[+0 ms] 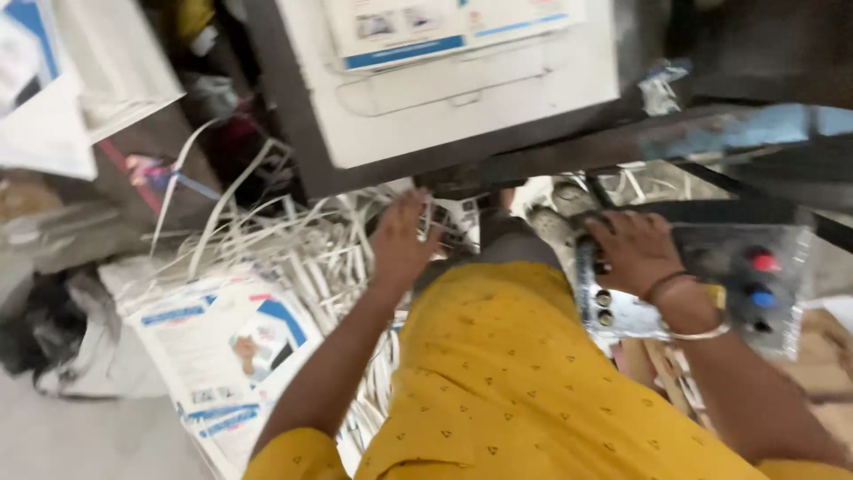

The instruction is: The person operates a paper trimmer to cut stacks of printed sheets. They repeatedly load sheets into the machine, pull the cutting lever, and remove the trimmed sheets, stacking them on the table.

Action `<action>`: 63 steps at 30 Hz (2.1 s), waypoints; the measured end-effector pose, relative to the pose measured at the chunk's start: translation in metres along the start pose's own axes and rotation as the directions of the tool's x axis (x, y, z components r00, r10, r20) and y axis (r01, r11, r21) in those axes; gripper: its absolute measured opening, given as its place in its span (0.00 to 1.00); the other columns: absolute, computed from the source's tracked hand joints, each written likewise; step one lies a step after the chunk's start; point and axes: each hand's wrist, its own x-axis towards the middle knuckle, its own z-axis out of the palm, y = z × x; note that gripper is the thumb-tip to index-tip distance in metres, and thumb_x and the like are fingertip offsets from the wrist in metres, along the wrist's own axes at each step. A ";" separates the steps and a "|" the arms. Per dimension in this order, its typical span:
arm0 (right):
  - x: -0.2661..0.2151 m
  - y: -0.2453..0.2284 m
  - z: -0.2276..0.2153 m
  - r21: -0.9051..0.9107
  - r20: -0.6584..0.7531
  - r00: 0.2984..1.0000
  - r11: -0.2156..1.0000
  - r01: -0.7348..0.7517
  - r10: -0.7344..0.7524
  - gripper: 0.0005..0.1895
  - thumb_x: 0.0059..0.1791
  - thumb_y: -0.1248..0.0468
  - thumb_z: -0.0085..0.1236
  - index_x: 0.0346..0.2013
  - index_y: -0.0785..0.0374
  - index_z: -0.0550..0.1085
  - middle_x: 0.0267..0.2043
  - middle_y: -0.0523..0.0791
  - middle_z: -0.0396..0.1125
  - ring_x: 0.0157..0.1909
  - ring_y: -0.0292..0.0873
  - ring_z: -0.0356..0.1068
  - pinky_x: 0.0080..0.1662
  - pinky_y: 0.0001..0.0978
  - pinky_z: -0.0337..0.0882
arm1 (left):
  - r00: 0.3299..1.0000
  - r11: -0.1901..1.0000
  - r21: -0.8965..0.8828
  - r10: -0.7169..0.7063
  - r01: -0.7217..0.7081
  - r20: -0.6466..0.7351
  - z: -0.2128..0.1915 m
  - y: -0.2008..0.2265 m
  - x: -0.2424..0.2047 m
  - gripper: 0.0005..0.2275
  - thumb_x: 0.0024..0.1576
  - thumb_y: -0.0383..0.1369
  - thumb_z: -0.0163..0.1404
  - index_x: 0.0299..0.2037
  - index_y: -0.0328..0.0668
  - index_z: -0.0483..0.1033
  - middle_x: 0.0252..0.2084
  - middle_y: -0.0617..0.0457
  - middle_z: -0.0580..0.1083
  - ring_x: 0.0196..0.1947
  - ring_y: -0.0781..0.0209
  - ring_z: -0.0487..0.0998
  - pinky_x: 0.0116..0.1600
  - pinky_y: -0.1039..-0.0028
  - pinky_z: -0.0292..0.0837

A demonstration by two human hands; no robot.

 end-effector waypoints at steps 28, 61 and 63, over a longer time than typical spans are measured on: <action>-0.035 -0.345 -0.280 -0.482 -0.876 -0.419 0.422 0.767 -0.240 0.33 0.49 0.56 0.69 0.65 0.53 0.63 0.47 0.48 0.74 0.51 0.44 0.73 0.62 0.45 0.60 | 0.900 -0.218 -0.918 0.217 -0.332 -0.377 -0.182 0.090 -0.092 0.37 0.61 0.44 0.59 0.73 0.35 0.53 0.68 0.51 0.63 0.71 0.62 0.65 0.71 0.68 0.65; -0.009 -0.166 -0.102 0.787 -0.586 0.776 0.392 0.477 0.232 0.07 0.47 0.60 0.65 0.32 0.61 0.80 0.26 0.44 0.76 0.27 0.37 0.74 0.32 0.34 0.73 | 0.940 0.567 -0.777 -0.328 0.273 0.091 -0.050 -0.057 -0.012 0.29 0.56 0.37 0.58 0.68 0.44 0.63 0.66 0.42 0.69 0.65 0.48 0.72 0.63 0.59 0.72; -0.005 -0.152 -0.098 0.715 -0.614 0.782 0.495 0.494 0.106 0.09 0.47 0.58 0.65 0.35 0.60 0.78 0.29 0.45 0.76 0.29 0.42 0.75 0.38 0.38 0.73 | 0.907 0.769 -0.510 -0.418 0.385 0.055 -0.013 -0.093 0.019 0.30 0.56 0.40 0.58 0.68 0.42 0.64 0.63 0.39 0.71 0.63 0.44 0.74 0.63 0.58 0.70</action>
